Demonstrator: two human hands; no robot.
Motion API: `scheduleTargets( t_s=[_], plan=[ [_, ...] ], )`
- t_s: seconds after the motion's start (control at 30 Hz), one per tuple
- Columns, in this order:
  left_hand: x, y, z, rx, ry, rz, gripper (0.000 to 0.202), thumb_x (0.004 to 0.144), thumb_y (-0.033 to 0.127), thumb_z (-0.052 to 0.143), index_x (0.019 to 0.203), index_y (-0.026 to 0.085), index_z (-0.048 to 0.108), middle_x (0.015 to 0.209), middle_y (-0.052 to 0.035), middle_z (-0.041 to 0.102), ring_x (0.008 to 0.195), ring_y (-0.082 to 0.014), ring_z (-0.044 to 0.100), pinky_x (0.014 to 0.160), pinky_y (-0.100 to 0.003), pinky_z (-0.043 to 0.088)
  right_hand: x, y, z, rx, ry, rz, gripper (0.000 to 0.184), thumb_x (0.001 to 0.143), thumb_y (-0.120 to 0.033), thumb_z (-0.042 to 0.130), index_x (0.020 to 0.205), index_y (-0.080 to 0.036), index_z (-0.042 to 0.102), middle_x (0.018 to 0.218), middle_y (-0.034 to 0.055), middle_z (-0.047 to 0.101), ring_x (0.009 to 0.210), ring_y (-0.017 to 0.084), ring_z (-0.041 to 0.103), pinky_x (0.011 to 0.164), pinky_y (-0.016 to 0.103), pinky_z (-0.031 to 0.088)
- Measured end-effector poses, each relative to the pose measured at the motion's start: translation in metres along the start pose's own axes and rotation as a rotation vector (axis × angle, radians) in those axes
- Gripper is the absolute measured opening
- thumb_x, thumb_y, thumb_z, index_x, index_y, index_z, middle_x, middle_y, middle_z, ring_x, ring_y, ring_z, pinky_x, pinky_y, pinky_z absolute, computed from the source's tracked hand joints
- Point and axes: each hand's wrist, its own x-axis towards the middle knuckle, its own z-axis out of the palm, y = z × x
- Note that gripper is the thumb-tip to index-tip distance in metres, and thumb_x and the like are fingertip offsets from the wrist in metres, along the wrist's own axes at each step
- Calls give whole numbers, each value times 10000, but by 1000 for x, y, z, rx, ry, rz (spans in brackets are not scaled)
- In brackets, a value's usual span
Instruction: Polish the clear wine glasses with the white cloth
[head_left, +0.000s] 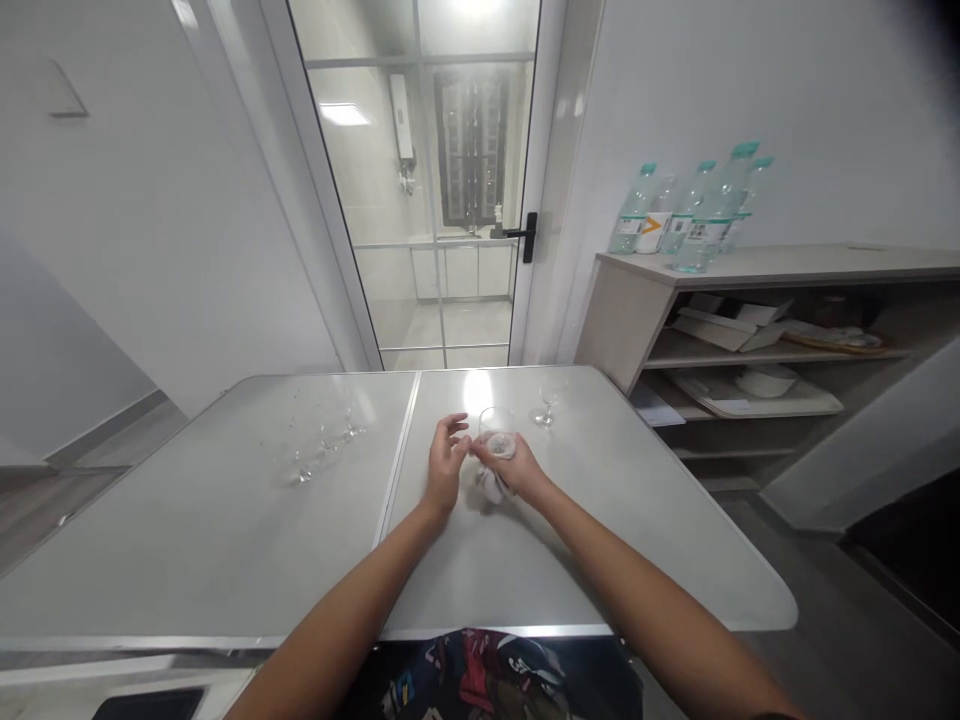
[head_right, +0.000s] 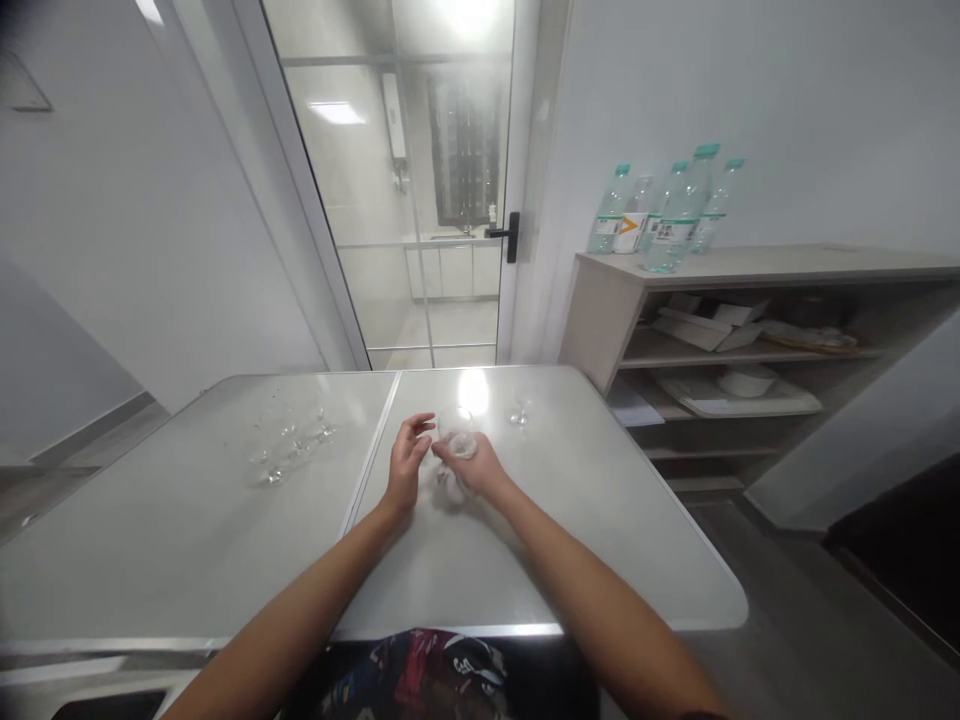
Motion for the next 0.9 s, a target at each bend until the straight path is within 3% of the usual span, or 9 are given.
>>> scheduleTargets(
  t_s=[0.13,0.23,0.33,0.47,0.57,0.73,0.77,0.83,0.9],
  plan=[
    [5,6,1,-252,-246,-168,630,739,592,793,1194,182,647,1208,-160,689,1156,-291,641,963,-377,499,-10,-1,8,176,-371,259,396,738,-536,806,671,-189,629,535,-8,600,486,142,540,493,277,469],
    [6,3,-1,-305,-361,-258,666,695,569,837,1174,149,642,1113,-169,721,1002,-286,696,909,-399,521,-14,1,12,251,-564,457,397,761,-488,777,601,-195,561,488,-21,543,445,129,501,487,287,466],
    [4,0,-1,-206,-271,-205,535,738,470,836,1127,164,632,1064,-138,729,892,-245,713,876,-390,534,-10,4,11,66,-398,311,245,753,-376,761,686,-192,614,587,-7,619,581,163,590,562,279,478],
    [-1,2,3,4,-199,-7,440,767,368,835,1113,189,629,1131,-131,722,1052,-246,688,1013,-382,476,0,6,2,-497,-68,126,192,691,-264,751,609,-200,590,601,26,629,721,226,639,624,281,436],
    [-1,4,4,-44,-193,-29,460,763,388,838,1122,189,629,1143,-139,723,1060,-251,688,1013,-385,477,0,4,-4,-556,-56,146,179,688,-251,725,592,-205,581,592,42,627,722,241,642,631,293,434],
    [5,0,-7,-322,-496,-217,678,648,578,868,1119,139,656,1078,-159,723,885,-263,709,864,-413,543,-10,8,-4,-31,-821,520,237,726,-350,646,580,-185,560,541,24,577,538,179,565,571,320,485],
    [6,-2,-9,-339,-536,-209,698,627,585,878,1117,137,662,1064,-154,723,872,-262,707,848,-412,547,-10,10,-3,-15,-869,542,237,717,-352,654,584,-178,564,549,22,578,536,173,565,565,313,483],
    [8,-6,-12,-305,-506,-139,640,651,526,887,1118,149,665,1055,-136,724,875,-250,707,849,-405,549,-9,15,-1,-114,-694,443,205,715,-336,670,628,-170,587,605,23,609,576,168,579,578,288,469],
    [10,-10,-11,-207,-379,-29,537,708,416,880,1129,169,657,1087,-126,723,930,-241,708,900,-404,541,-4,19,1,-314,-340,237,178,751,-335,672,700,-172,620,691,24,646,652,169,589,626,275,460]
  ],
)
